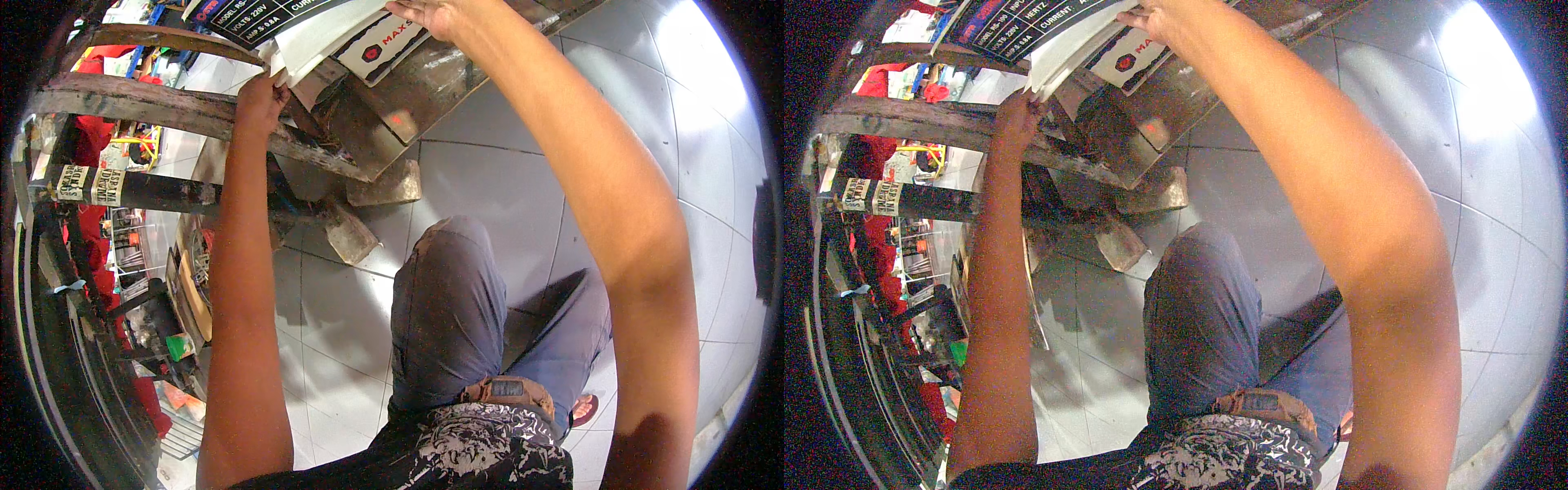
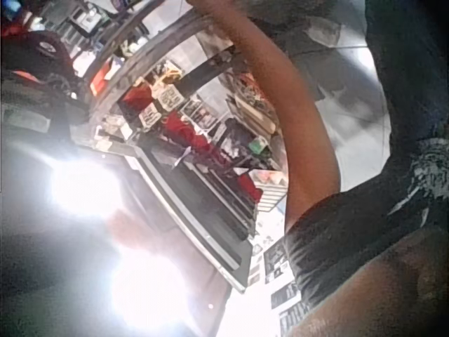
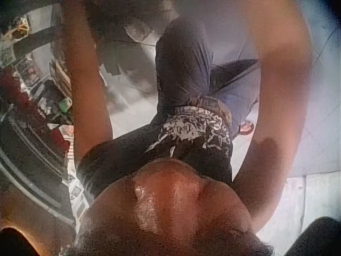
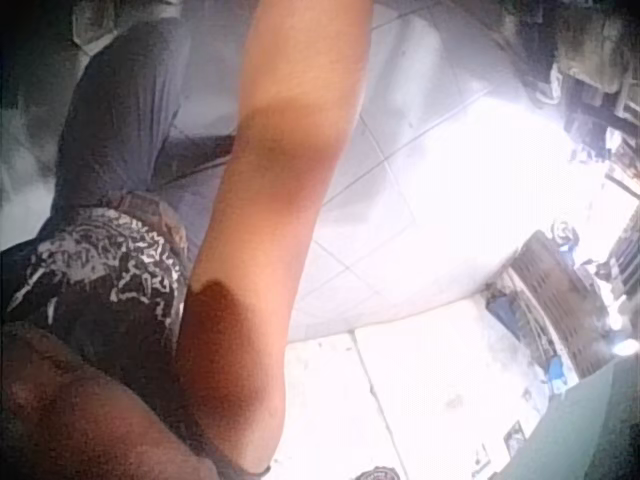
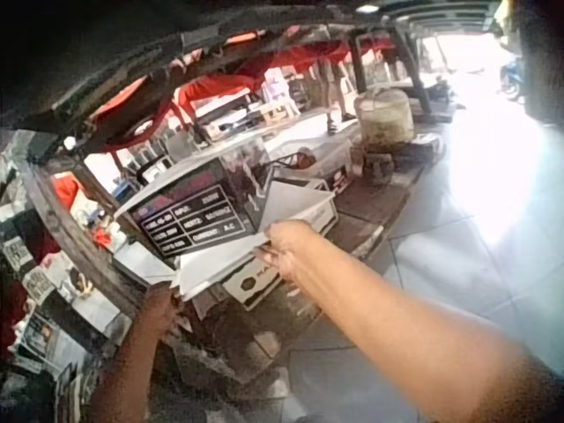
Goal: The person places a paper sheet onto a cardboard guide, lowers a screen printing frame over it, and applies ink. They then move the printed sheet to a drying machine and place a new blank sheet on the guide.
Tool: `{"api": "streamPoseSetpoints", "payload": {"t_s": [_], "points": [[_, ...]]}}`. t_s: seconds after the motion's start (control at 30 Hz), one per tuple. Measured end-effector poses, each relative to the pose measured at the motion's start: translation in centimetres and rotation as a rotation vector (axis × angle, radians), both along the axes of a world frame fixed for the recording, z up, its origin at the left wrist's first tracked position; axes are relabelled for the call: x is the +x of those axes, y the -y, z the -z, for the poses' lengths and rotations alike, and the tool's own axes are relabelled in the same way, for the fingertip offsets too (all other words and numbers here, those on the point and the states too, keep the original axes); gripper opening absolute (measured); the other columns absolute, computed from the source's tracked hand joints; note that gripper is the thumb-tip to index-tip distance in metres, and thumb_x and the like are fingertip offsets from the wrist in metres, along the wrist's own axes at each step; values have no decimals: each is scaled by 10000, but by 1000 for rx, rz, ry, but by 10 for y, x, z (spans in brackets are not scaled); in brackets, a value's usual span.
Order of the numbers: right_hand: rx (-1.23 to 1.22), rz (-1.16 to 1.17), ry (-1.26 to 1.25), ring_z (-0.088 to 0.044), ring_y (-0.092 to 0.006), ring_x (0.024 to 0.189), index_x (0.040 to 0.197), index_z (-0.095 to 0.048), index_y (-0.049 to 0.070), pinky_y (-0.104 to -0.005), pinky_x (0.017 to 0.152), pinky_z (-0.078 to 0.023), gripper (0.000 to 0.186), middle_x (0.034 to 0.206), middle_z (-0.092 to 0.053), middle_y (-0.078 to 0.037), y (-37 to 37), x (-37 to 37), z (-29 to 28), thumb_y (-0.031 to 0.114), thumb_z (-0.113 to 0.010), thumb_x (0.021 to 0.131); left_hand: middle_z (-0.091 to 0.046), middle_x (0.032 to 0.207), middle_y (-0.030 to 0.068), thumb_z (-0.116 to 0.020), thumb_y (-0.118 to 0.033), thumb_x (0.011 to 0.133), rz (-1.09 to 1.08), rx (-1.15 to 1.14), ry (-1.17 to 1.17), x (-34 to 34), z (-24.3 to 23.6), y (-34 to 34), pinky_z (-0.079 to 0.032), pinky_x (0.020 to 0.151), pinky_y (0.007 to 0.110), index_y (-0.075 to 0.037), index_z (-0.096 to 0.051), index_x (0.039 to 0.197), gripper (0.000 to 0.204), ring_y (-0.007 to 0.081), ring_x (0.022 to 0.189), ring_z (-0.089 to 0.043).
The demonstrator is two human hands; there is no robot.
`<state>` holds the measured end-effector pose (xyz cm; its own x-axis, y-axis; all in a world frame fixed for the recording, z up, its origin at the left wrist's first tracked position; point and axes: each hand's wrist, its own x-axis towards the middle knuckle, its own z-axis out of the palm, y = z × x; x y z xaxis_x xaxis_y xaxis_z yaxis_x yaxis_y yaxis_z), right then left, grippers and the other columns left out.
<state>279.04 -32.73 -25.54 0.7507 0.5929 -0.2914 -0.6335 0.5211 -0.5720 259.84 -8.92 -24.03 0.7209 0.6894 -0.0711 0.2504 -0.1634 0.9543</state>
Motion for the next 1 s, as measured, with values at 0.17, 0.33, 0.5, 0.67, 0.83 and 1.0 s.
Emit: {"api": "streamPoseSetpoints", "payload": {"t_s": [0.17, 0.33, 0.5, 0.67, 0.83, 1.0], "points": [[6, -37, -20, -616, -268, 859, 1098, -501, 21, -371, 658, -604, 223, 1002, -579, -149, -14, 3, -6, -28, -391, 910, -556, 863, 44, -586, -139, 928, 142, 75, -55, -22, -3, -28, -469, 579, 252, -10, -589, 1024, 161, 109, 670, -505], [-82, -44, 11, -614, -272, 845, 1120, -495, 10, -375, 635, -599, 217, 1009, -574, -171, -12, 36, 16, 5, -415, 919, -530, 810, 22, -558, -163, 951, -30, -510, -14, 0, -22, 14, -415, 522, 255, -27, -565, 1011, 149, 86, 588, -425], [-70, -43, 29, -609, -255, 840, 1109, -522, 20, -386, 651, -593, 200, 986, -591, -141, -13, 36, 20, 29, -448, 923, -512, 792, 16, -534, -121, 948, 33, -551, -6, 1, -22, 44, -370, 506, 252, -52, -545, 963, 72, 89, 557, -386], [-8, 92, 51, -619, -248, 855, 1108, -536, 38, -369, 692, -585, 188, 985, -607, -114, 20, 11, 13, 56, -469, 933, -506, 782, 20, -530, -82, 931, 45, -584, 83, 1, -19, 81, -372, 511, 248, -55, -536, 959, 39, 95, 548, -383], [40, 322, 66, -617, -259, 910, 1051, -529, -43, -373, 849, -561, 148, 1037, -589, -137, 46, -91, -10, 16, -497, 919, -507, 772, 14, -563, -75, 914, 29, -622, 75, -2, -7, 88, -392, 514, 252, -67, -543, 947, 39, 100, 552, -406], [-80, 219, 105, -617, -182, 825, 977, -606, -53, -291, 812, -545, 164, 907, -627, -98, 19, -143, -3, -27, -462, 902, -519, 751, 20, -617, -104, 898, 67, -503, 83, 6, -5, 117, -397, 496, 247, -61, -560, 935, 80, 95, 554, -434]]}}
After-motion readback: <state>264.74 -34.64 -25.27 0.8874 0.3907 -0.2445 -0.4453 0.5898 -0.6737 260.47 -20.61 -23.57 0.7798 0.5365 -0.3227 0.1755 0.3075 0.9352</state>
